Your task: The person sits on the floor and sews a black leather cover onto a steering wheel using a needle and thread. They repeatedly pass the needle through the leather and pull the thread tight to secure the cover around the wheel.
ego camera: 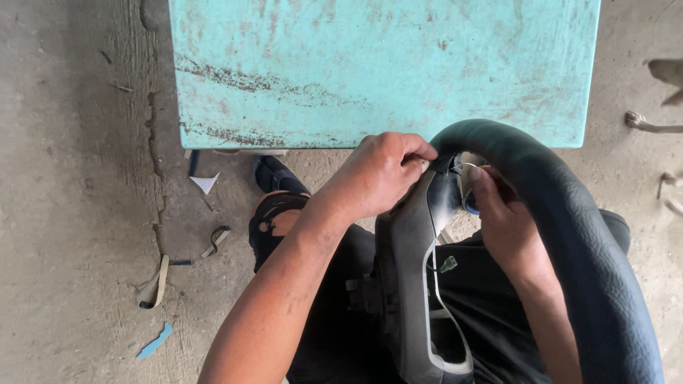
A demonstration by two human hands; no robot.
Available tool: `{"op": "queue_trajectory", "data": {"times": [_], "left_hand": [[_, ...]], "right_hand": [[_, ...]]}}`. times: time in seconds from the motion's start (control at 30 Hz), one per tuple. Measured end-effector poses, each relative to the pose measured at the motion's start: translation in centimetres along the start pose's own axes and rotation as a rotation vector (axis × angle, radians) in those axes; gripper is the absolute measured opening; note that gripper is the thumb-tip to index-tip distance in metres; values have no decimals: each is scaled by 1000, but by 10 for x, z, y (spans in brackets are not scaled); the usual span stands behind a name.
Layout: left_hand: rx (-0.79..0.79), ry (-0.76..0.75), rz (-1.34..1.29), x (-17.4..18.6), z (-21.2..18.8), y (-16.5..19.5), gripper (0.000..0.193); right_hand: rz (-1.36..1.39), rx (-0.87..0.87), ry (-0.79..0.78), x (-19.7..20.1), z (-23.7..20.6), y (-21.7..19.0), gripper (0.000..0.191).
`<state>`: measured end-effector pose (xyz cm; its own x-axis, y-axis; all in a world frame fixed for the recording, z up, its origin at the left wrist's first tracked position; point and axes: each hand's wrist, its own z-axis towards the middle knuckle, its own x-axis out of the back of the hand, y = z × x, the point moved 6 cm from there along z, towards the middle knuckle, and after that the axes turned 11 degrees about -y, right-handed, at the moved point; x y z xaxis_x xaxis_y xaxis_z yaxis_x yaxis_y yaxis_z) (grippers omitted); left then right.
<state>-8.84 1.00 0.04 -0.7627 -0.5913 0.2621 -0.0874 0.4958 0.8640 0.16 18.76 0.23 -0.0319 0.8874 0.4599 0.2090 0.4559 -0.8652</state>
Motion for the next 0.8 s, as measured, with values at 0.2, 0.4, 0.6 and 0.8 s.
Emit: {"op": "queue_trajectory", "data": {"times": [0.2, 0.4, 0.6, 0.8], "left_hand": [[-125, 32, 73, -1, -5, 13, 24], [-85, 10, 67, 0, -4, 15, 24], [-59, 27, 84, 0, -8, 22, 23], [-53, 41, 88, -2, -10, 26, 22]], "right_hand": [[-40, -8, 57, -8, -3, 17, 19], [-44, -9, 121, -13, -5, 20, 18], [-94, -10, 105, -14, 2, 16, 17], [71, 0, 64, -14, 9, 12, 9]]}}
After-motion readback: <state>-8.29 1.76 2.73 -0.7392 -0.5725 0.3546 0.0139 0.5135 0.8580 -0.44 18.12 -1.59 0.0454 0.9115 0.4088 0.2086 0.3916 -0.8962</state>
